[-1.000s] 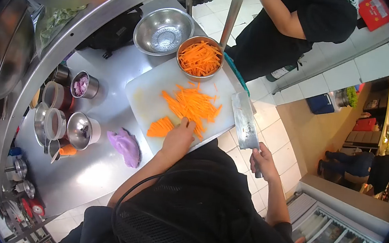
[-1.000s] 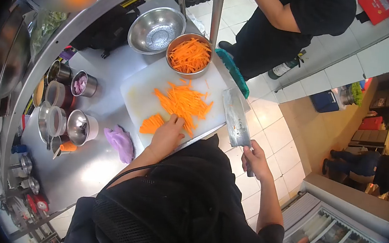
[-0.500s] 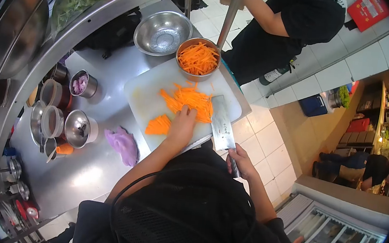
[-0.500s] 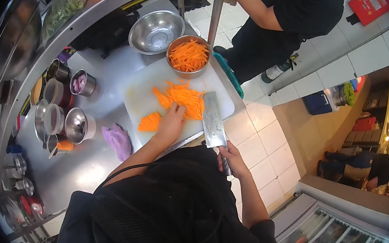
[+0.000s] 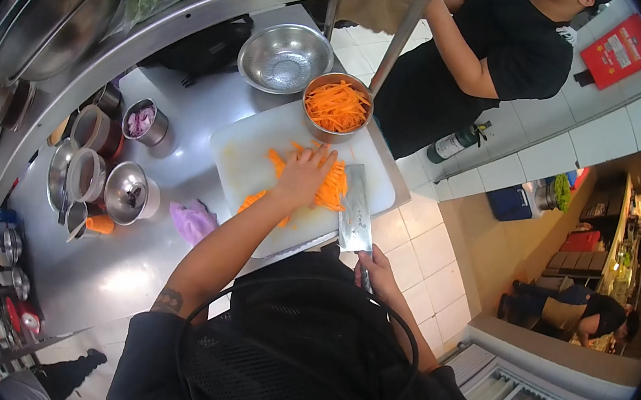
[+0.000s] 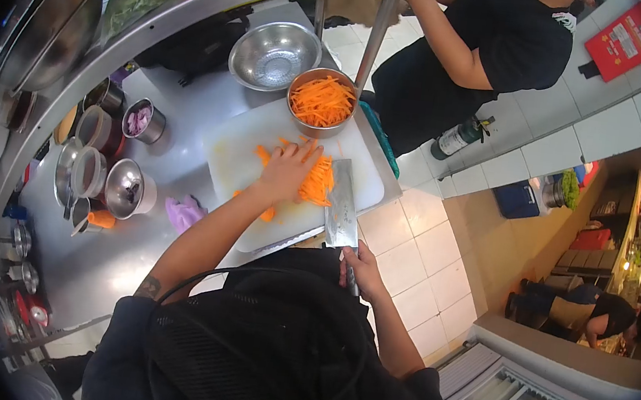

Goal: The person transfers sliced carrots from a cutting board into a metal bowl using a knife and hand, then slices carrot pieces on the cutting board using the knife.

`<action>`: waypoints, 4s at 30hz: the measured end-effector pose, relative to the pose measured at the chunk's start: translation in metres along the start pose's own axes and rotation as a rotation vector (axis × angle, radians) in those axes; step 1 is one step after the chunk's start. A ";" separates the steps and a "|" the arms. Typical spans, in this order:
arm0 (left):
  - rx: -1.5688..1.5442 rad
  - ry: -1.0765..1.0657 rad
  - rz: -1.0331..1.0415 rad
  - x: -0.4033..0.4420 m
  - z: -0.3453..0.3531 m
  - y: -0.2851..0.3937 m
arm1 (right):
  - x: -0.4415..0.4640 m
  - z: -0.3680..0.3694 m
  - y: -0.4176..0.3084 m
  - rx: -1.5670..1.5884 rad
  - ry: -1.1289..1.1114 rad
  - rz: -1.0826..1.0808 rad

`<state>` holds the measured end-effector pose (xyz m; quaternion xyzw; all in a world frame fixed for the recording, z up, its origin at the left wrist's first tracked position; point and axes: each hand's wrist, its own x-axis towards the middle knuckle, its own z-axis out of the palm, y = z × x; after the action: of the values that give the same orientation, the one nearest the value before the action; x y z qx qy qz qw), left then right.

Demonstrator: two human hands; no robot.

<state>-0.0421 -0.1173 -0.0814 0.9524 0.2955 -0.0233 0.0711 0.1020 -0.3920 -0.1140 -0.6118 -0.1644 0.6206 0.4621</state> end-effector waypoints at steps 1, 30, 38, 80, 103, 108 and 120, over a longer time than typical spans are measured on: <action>-0.050 -0.119 -0.032 0.003 -0.002 -0.002 | 0.001 0.000 0.000 0.003 -0.001 -0.001; -0.553 0.052 0.062 0.000 -0.033 -0.004 | -0.033 0.045 -0.075 0.096 -0.197 0.001; -0.480 0.137 0.130 0.026 -0.097 -0.017 | -0.045 0.057 -0.140 0.176 -0.190 -0.024; -0.258 0.084 0.420 0.059 -0.109 -0.024 | 0.034 0.024 -0.200 0.406 -0.321 -0.026; -0.285 -0.116 0.438 0.060 -0.111 -0.020 | 0.020 0.010 -0.191 0.423 -0.395 -0.090; -0.232 -0.067 0.297 0.087 -0.087 -0.043 | 0.002 -0.002 -0.189 0.410 -0.440 -0.102; -0.284 0.129 0.378 0.051 -0.097 -0.017 | 0.005 0.029 -0.187 0.189 -0.148 -0.162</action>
<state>-0.0099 -0.0604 0.0084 0.9707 0.1164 0.0930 0.1886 0.1464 -0.2807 0.0331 -0.5028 -0.1880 0.6373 0.5529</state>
